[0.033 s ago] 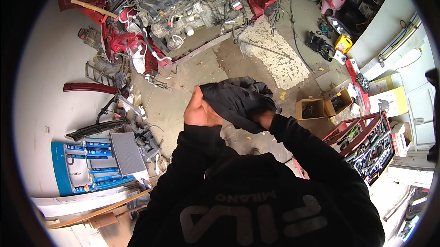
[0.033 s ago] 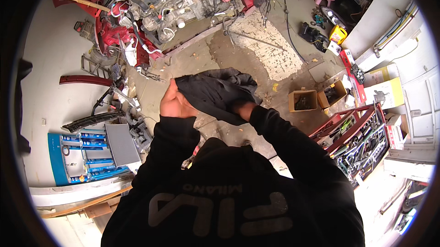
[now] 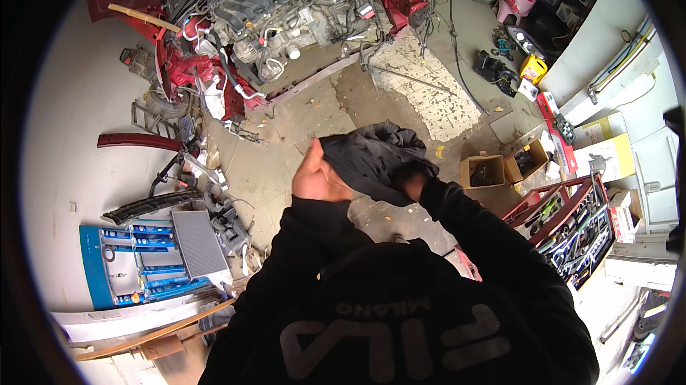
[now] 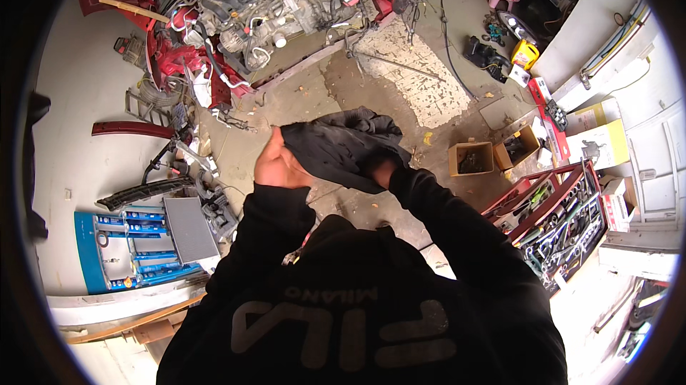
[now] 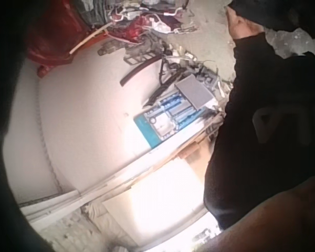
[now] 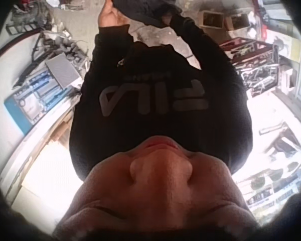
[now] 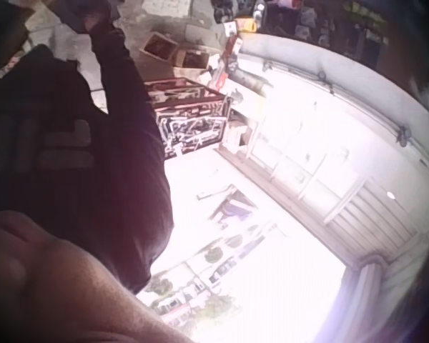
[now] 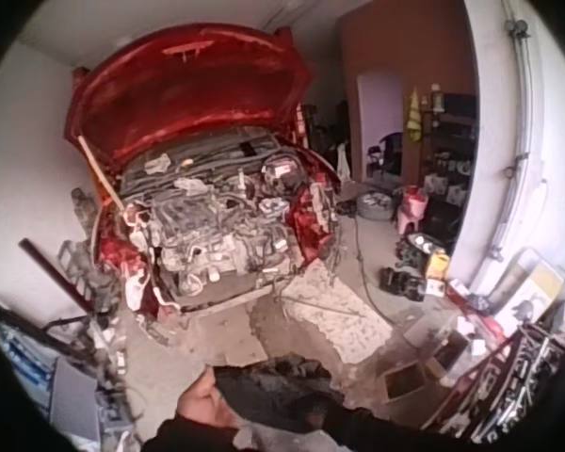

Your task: The person works on a car engine with the hood open, using a screwdriver to tighten or loosen fasteners and a rag to wipe components. They retrieve tools from a red toolbox, apply a lubricant from a tube, and repeatedly reach into the engine bay to adjust parts.

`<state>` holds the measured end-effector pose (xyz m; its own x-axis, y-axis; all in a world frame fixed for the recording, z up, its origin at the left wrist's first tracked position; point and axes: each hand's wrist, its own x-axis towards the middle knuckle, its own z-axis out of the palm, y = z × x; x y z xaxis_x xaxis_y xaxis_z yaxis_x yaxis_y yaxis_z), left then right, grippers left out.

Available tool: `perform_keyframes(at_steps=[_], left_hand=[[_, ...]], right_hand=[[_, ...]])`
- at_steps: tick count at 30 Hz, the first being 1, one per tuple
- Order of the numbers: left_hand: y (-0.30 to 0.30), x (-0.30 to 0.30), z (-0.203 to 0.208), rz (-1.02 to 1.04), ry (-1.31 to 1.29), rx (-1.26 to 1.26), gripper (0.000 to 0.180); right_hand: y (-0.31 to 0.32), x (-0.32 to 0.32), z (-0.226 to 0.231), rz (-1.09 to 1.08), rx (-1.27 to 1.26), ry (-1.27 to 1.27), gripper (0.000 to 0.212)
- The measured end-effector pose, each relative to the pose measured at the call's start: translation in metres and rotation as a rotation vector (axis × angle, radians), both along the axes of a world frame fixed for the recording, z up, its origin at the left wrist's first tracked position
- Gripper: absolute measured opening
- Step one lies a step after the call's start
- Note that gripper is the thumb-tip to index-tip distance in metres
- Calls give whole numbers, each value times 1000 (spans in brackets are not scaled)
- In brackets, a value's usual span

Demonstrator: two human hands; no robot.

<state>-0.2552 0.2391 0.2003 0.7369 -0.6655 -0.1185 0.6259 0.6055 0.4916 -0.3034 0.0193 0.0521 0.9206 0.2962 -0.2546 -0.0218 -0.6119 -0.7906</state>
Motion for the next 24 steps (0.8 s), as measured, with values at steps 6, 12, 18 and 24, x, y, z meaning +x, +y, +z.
perform_keyframes(at_steps=[6, 12, 18, 24], left_hand=[[-54, 20, -16, -177, 122, -76, 67], [-91, 87, -25, -347, 200, -140, 61], [-48, 277, -122, 237, -288, 480, 42], [-70, 347, -265, -7, -1063, 1360, 39]], right_hand=[[-35, 24, 13, -78, -124, -28, 45], [-31, 85, -8, -284, 165, -515, 52], [-55, 130, 61, -423, 743, -278, 52], [-49, 206, 83, -646, 836, -73, 24]])
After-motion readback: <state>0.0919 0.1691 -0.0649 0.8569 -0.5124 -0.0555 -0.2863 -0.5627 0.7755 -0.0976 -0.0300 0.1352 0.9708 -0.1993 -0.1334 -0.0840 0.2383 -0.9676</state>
